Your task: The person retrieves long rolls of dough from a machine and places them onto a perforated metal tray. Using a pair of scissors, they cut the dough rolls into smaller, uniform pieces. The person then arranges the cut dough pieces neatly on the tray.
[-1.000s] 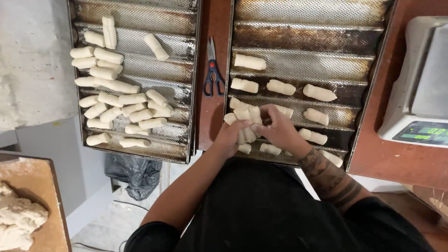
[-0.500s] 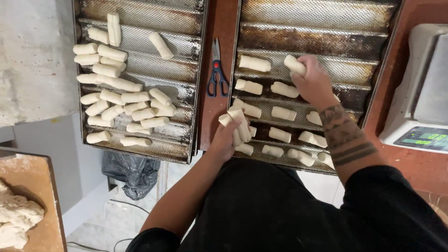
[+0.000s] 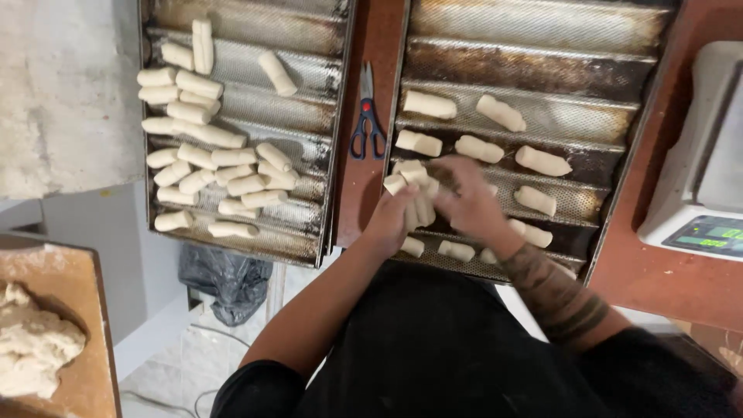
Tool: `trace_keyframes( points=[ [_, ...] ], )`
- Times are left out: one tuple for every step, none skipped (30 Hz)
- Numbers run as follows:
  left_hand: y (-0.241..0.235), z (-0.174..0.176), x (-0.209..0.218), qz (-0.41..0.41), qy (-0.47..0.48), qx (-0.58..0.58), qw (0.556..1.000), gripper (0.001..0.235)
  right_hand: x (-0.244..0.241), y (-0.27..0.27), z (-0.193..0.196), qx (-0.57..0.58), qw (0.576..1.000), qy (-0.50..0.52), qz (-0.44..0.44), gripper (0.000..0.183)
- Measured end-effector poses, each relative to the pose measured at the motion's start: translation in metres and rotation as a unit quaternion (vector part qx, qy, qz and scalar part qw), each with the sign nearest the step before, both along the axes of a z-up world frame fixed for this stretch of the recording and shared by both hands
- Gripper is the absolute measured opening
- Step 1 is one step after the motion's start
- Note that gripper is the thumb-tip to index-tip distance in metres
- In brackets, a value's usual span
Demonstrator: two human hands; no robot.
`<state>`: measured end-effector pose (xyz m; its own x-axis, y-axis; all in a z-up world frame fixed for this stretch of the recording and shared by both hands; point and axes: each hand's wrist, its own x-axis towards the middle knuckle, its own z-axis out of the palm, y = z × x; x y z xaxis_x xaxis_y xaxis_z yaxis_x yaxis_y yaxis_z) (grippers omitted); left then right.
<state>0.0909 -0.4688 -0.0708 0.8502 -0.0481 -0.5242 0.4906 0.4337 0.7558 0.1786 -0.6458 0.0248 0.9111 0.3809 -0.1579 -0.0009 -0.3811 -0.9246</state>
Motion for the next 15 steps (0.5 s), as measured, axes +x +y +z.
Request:
trace_keyframes(
  points=[
    [0.001,-0.019,-0.002,-0.062,0.044,0.025,0.997,0.036,-0.008,0.005,0.017,0.0,0.999,0.042,0.035,0.057],
    [0.0,-0.038,-0.009,-0.121,0.092,0.05,0.987,0.054,-0.019,0.01,0.034,-0.001,0.994,0.088,0.071,0.066],
    [-0.006,-0.017,0.001,-0.125,0.092,0.048,0.987,0.054,-0.022,0.008,0.032,-0.003,0.994,0.089,0.068,0.066],
    [-0.011,0.004,0.01,-0.106,0.104,0.041,0.988,0.062,-0.025,0.007,0.03,-0.018,0.998,0.05,0.044,0.057],
    [-0.015,0.025,0.02,-0.088,0.117,0.033,0.989,0.073,-0.029,0.007,0.028,-0.034,0.999,0.011,0.021,0.05],
    [-0.018,0.034,0.019,-0.091,0.117,0.033,0.988,0.073,-0.031,0.002,0.02,-0.035,0.999,0.012,0.017,0.05],
    [-0.021,0.043,0.018,-0.061,0.141,0.022,0.988,0.072,-0.034,-0.002,0.012,-0.012,0.999,0.023,0.026,0.035],
    [-0.025,0.051,0.018,-0.034,0.163,0.01,0.986,0.072,-0.035,-0.007,0.004,0.009,0.999,0.032,0.031,0.024],
    [-0.023,0.022,0.009,-0.04,0.161,0.009,0.986,0.072,-0.04,-0.01,-0.001,0.007,0.999,0.031,0.025,0.024],
    [-0.021,-0.007,-0.001,-0.005,0.169,0.007,0.986,0.068,-0.044,-0.013,-0.006,0.019,0.999,0.022,0.027,0.022],
    [-0.02,-0.036,-0.01,0.03,0.176,0.005,0.984,0.065,-0.049,-0.016,-0.012,0.03,0.999,0.013,0.029,0.022],
    [-0.016,0.013,0.017,0.026,0.176,0.004,0.984,0.065,-0.05,-0.022,-0.016,0.029,0.999,0.013,0.026,0.022],
    [-0.014,0.065,0.041,-0.032,0.216,0.058,0.974,0.063,-0.051,-0.027,-0.02,0.04,0.997,0.059,-0.024,0.026],
    [-0.013,0.121,0.059,-0.089,0.255,0.112,0.956,0.061,-0.052,-0.033,-0.023,0.051,0.99,0.106,-0.072,0.034],
    [-0.012,0.118,0.053,-0.092,0.256,0.11,0.956,0.061,-0.04,-0.035,-0.002,0.049,0.99,0.107,-0.074,0.034]
  ],
)
